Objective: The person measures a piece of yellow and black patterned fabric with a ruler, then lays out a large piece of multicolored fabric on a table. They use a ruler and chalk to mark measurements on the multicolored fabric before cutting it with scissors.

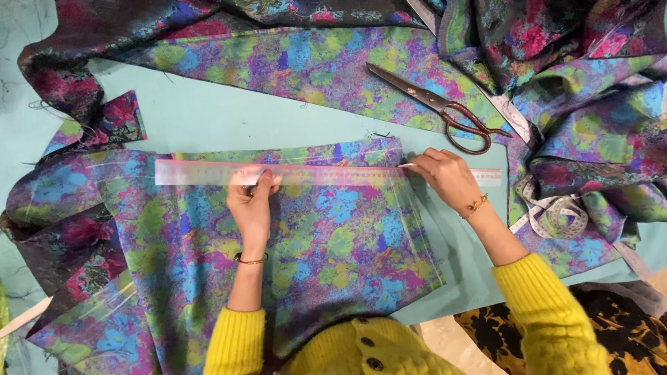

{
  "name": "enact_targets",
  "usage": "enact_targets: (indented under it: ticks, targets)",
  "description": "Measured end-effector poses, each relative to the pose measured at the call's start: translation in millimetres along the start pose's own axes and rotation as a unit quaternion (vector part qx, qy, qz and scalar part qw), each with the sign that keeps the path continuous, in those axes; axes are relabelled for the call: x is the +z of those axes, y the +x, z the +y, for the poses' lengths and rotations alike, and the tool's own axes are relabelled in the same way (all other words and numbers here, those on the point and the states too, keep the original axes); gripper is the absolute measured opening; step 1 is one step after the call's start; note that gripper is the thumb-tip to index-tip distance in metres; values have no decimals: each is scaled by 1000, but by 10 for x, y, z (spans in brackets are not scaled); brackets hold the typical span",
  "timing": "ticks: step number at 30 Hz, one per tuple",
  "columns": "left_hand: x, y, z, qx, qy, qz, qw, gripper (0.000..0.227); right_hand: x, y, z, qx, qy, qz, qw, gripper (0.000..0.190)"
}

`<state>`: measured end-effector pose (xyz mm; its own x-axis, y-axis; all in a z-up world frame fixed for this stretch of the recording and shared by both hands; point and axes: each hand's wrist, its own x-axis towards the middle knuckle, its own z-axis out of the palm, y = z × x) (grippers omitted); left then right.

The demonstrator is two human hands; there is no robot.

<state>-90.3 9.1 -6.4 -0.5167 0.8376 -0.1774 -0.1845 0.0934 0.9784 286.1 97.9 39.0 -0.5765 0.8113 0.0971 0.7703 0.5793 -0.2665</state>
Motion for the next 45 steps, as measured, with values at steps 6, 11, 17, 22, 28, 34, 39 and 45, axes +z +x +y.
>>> enact_targets:
  ticks: [6, 11, 17, 22, 28, 34, 39, 45]
  targets:
    - [31, 31, 14, 8, 23, 14, 1000, 14, 103, 48, -15, -2, -4, 6, 1000, 19]
    - [-43, 131, -248, 13, 49, 18, 999, 14, 179, 66, -10, -5, 3, 9, 1000, 18]
    - [-24, 206, -265, 3, 57, 9, 998, 11, 233, 150, -120, -11, 44, 16, 999, 16]
    - [-67, 267, -383, 3, 64, 4, 998, 11, 213, 231, -233, -12, 68, 6, 998, 15]
    - [-9, 256, -171, -7, 60, 0, 998, 13, 318, 233, -257, -14, 79, 23, 997, 13]
    - [20, 304, -117, -4, 66, -16, 998, 12, 358, 348, -405, -12, 112, 55, 992, 11]
    - [21, 362, -132, -18, 96, -16, 995, 13, 420, 413, -494, -18, 121, 61, 991, 13]
    - [51, 413, -50, -23, 112, -25, 993, 10, 599, 478, -544, -13, 116, 75, 990, 10]
